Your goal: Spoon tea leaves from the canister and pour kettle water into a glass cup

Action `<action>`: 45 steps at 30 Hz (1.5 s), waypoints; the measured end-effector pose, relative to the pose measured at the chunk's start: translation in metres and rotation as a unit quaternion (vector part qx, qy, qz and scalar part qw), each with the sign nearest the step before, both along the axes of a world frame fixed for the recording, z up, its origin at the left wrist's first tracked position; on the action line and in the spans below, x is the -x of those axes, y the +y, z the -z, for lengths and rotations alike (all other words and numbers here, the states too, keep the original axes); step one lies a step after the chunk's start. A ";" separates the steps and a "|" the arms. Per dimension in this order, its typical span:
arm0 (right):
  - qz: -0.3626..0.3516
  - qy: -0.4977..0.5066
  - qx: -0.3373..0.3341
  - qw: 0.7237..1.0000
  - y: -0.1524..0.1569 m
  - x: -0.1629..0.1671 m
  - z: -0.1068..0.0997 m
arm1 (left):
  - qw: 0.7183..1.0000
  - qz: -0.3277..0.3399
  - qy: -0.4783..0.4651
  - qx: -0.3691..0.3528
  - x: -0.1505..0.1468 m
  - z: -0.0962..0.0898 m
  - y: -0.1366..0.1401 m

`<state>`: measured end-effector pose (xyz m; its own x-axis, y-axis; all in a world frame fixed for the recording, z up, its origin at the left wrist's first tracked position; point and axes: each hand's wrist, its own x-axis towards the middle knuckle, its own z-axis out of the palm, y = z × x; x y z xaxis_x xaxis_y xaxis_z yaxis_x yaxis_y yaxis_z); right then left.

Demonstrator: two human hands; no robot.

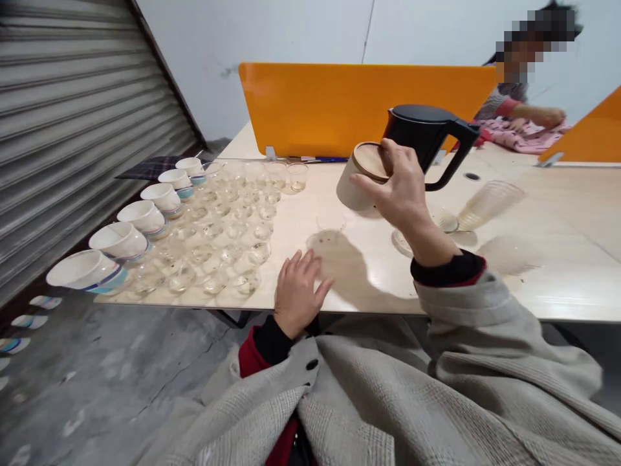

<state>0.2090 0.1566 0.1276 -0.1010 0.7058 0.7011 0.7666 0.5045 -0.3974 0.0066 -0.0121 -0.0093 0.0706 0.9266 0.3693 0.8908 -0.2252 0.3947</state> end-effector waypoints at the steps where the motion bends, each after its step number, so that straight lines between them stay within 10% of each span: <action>1: -0.009 -0.007 0.003 1.000 -0.018 -0.006 -0.003 | 1.000 0.004 -0.021 -0.013 0.002 0.001 0.000; 7: -0.104 -0.022 0.049 0.993 -0.100 -0.015 0.029 | 0.988 0.042 -0.129 -0.079 0.015 0.000 -0.001; 14: -0.164 -0.023 0.137 0.977 -0.120 0.013 0.086 | 0.985 0.076 -0.153 -0.016 0.014 -0.002 0.002; 35: -0.107 -0.022 0.133 0.985 -0.117 0.027 0.072 | 0.936 0.089 -0.337 0.054 -0.008 -0.018 0.014; 45: -0.025 0.070 0.069 0.995 -0.112 -0.039 0.087 | 0.946 0.100 -0.308 0.021 -0.005 -0.007 0.017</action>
<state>0.2481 0.0444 0.0402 -0.0471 0.7927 0.6078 0.6742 0.4742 -0.5662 0.0117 0.0053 -0.0024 0.0298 0.9321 0.3611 0.4308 -0.3379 0.8368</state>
